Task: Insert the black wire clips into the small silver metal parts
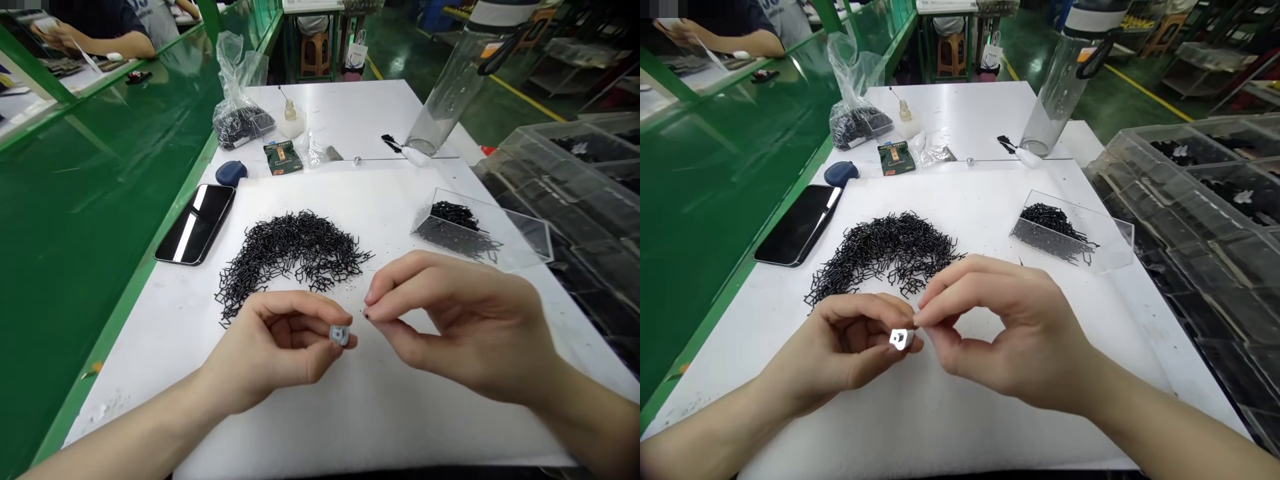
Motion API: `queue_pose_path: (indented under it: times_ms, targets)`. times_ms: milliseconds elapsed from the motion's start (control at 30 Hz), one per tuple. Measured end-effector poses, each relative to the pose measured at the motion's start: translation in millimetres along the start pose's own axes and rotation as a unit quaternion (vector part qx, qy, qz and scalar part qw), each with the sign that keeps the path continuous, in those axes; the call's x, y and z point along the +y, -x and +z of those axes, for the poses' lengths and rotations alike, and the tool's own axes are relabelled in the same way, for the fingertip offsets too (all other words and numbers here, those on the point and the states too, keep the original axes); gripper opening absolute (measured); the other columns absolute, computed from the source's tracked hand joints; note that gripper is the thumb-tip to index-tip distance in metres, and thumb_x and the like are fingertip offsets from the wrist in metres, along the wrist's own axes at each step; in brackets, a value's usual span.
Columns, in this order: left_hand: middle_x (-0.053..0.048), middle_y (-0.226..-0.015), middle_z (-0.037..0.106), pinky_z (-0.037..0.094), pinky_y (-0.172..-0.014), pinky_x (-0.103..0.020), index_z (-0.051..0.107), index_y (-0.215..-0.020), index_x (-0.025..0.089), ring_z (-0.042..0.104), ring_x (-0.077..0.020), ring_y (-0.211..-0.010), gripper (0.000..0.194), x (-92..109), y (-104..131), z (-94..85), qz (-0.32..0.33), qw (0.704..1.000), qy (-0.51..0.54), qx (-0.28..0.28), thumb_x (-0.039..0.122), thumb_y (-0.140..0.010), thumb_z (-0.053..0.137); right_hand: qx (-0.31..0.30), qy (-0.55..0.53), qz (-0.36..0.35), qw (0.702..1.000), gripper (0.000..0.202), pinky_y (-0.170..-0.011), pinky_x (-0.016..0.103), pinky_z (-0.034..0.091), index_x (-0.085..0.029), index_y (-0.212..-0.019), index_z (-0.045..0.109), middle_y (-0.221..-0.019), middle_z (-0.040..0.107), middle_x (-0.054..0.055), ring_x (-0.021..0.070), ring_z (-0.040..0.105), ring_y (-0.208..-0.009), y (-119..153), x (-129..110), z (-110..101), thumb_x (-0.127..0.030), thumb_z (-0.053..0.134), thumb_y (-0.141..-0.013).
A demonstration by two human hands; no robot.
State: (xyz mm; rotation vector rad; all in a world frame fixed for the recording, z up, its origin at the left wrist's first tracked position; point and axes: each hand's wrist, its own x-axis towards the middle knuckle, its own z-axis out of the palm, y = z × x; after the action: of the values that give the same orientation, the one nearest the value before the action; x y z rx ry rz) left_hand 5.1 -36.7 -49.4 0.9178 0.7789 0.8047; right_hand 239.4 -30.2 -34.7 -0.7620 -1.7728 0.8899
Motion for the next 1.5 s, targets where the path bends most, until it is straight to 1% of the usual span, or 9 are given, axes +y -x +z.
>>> queue_pose_path:
  times_ms: [100, 233, 367, 533, 733, 900, 1100, 1200, 1500]
  targets:
    - [-0.003, -0.102, 0.089, 0.067, -0.083, -0.015, 0.090, -0.092, 0.026, 0.085, -0.0143, -0.091, 0.025, -0.6, -0.6, 0.0, -0.006, 1.000, 0.000, -0.007, 0.003, -0.086, 0.086, -0.012, -0.012, -0.003, 1.000, 0.030, -0.075, 0.025, 0.067, -0.024, -0.099, 0.079, -0.093, 0.081, 0.000, 0.0141, 0.079, -0.083, 0.9, 0.0, 2.9, 0.002, 0.078, -0.084]
    - [-0.002, -0.096, 0.088, 0.064, -0.077, -0.010, 0.091, -0.097, 0.027, 0.083, -0.0106, -0.088, 0.030, -1.3, -1.3, -0.9, -0.008, 1.000, 0.002, -0.025, 0.000, -0.088, 0.083, -0.005, -0.015, 0.000, 1.000, 0.036, -0.074, 0.025, 0.068, -0.026, -0.104, 0.079, -0.093, 0.084, -0.002, 0.0142, 0.081, -0.082, 4.2, 0.3, 3.6, 0.003, 0.080, -0.083]
    - [0.000, -0.099, 0.086, 0.066, -0.083, -0.016, 0.091, -0.099, 0.029, 0.080, -0.0110, -0.089, 0.033, -0.8, -1.7, -2.8, 0.004, 0.999, 0.013, -0.034, 0.000, -0.088, 0.083, 0.027, 0.006, 0.000, 1.000, 0.045, -0.078, 0.023, 0.070, -0.030, -0.112, 0.081, -0.099, 0.086, -0.005, 0.0131, 0.082, -0.083, 7.9, 0.6, 5.8, 0.002, 0.082, -0.081]
    - [-0.001, -0.097, 0.084, 0.066, -0.083, -0.016, 0.091, -0.103, 0.028, 0.079, -0.0109, -0.089, 0.028, 0.7, -1.7, -2.8, -0.001, 0.999, 0.031, -0.045, 0.004, -0.089, 0.085, 0.064, 0.104, -0.019, 0.992, 0.038, -0.076, 0.020, 0.072, -0.032, -0.107, 0.083, -0.096, 0.088, -0.006, 0.0140, 0.084, -0.075, 6.9, -6.4, 7.5, -0.004, 0.085, -0.082]
    - [0.002, -0.095, 0.084, 0.065, -0.080, -0.011, 0.091, -0.101, 0.025, 0.078, -0.0067, -0.083, 0.026, 0.8, -1.4, -0.2, -0.011, 0.997, 0.071, -0.029, 0.004, -0.088, 0.086, 0.016, 0.211, -0.029, 0.977, 0.026, -0.068, 0.014, 0.069, -0.031, -0.096, 0.080, -0.087, 0.088, -0.006, 0.0126, 0.082, -0.065, 4.9, -18.6, 5.6, -0.007, 0.081, -0.085]
    - [0.001, -0.091, 0.087, 0.067, -0.084, -0.015, 0.089, -0.103, 0.026, 0.082, -0.0089, -0.084, 0.026, 2.2, -1.0, 0.3, -0.063, 0.993, 0.101, -0.022, 0.008, -0.085, 0.093, 0.059, 0.204, 0.001, 0.977, 0.032, -0.074, 0.017, 0.072, -0.037, -0.105, 0.077, -0.094, 0.088, -0.010, 0.0127, 0.082, -0.065, 9.3, -17.4, 12.2, -0.013, 0.083, -0.085]
    - [0.002, -0.089, 0.088, 0.067, -0.083, -0.015, 0.089, -0.097, 0.024, 0.083, -0.0099, -0.084, 0.018, 1.8, -0.9, -2.6, -0.070, 0.992, 0.104, -0.017, 0.011, -0.086, 0.094, 0.060, 0.197, 0.011, 0.978, 0.037, -0.079, 0.026, 0.076, -0.037, -0.114, 0.075, -0.093, 0.088, -0.011, 0.0137, 0.077, -0.053, 6.1, -17.3, 13.5, -0.014, 0.082, -0.086]
    - [0.003, -0.090, 0.089, 0.067, -0.085, -0.014, 0.090, -0.099, 0.025, 0.083, -0.0096, -0.086, 0.018, 1.4, -1.4, -2.3, -0.071, 0.993, 0.093, -0.012, 0.013, -0.086, 0.094, 0.058, 0.191, 0.025, 0.979, 0.039, -0.085, 0.030, 0.076, -0.037, -0.117, 0.074, -0.090, 0.087, -0.010, 0.0167, 0.081, -0.061, 6.4, -17.0, 12.5, -0.014, 0.082, -0.086]
    - [0.004, -0.091, 0.089, 0.067, -0.085, -0.013, 0.090, -0.098, 0.026, 0.083, -0.0086, -0.084, 0.016, 4.6, -1.5, -1.6, -0.067, 0.994, 0.080, -0.008, 0.015, -0.087, 0.094, 0.061, 0.193, -0.006, 0.979, 0.038, -0.087, 0.023, 0.073, -0.033, -0.114, 0.076, -0.088, 0.087, -0.010, 0.0139, 0.080, -0.060, 3.4, -12.4, 9.0, -0.011, 0.085, -0.084]
